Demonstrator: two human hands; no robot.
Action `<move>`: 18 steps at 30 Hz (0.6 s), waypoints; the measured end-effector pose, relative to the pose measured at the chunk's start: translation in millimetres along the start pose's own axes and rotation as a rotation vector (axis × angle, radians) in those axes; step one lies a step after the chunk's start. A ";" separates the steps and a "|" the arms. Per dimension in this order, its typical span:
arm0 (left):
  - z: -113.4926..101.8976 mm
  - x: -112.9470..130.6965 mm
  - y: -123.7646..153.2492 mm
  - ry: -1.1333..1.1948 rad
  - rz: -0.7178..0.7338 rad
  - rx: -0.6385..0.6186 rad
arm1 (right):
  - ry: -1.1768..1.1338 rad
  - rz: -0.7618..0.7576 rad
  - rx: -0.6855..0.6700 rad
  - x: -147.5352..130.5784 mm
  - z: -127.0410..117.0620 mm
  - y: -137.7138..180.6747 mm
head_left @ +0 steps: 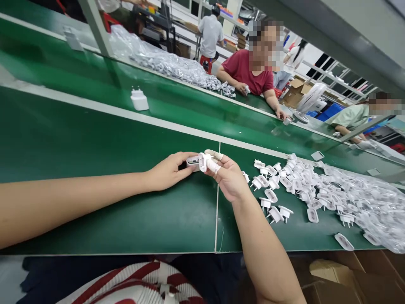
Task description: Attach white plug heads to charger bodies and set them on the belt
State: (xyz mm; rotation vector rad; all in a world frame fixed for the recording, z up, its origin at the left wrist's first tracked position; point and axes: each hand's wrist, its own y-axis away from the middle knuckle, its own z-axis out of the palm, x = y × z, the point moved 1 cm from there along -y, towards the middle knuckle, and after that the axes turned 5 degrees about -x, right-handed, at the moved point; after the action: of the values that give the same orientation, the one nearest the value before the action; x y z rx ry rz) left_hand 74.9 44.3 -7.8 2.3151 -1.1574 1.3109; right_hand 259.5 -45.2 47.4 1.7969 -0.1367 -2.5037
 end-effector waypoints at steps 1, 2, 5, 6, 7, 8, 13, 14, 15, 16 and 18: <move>-1.0 1.1 10.9 -0.027 -0.006 -0.013 | 0.022 0.000 -0.001 0.9 1.4 0.1; -1.7 1.9 19.1 -0.046 -0.009 -0.008 | 0.053 -0.008 -0.002 2.0 2.5 0.0; -3.4 3.0 28.8 -0.051 -0.003 0.055 | 0.207 -0.074 0.004 5.5 4.8 -0.4; -4.0 3.1 28.4 -0.048 -0.003 0.058 | 0.280 -0.112 0.013 6.7 5.4 -0.4; -4.7 3.3 27.0 -0.045 -0.005 0.044 | 0.367 -0.161 0.028 7.8 6.0 -0.1; -5.5 3.6 25.1 -0.040 -0.007 0.020 | 0.466 -0.222 0.046 8.7 6.8 0.4; -8.8 4.5 18.8 0.011 -0.016 -0.034 | 0.961 -0.594 0.044 13.5 14.5 6.4; -8.8 4.4 18.3 0.016 -0.019 -0.035 | 1.009 -0.629 0.044 14.7 15.8 7.4; -8.7 4.2 17.9 0.019 -0.016 -0.038 | 1.038 -0.646 0.056 16.0 16.8 8.2; -8.5 4.0 17.4 0.022 -0.007 -0.040 | 1.055 -0.658 0.079 17.0 17.4 8.7; -7.9 3.5 16.3 0.025 0.015 -0.043 | 1.075 -0.689 0.112 18.4 17.9 9.1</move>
State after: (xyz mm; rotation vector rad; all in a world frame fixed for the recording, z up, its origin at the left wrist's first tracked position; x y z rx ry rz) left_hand 59.0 36.1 -3.3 2.2579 -1.1853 1.3032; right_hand 236.6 -55.4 36.8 3.3397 0.4641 -1.3701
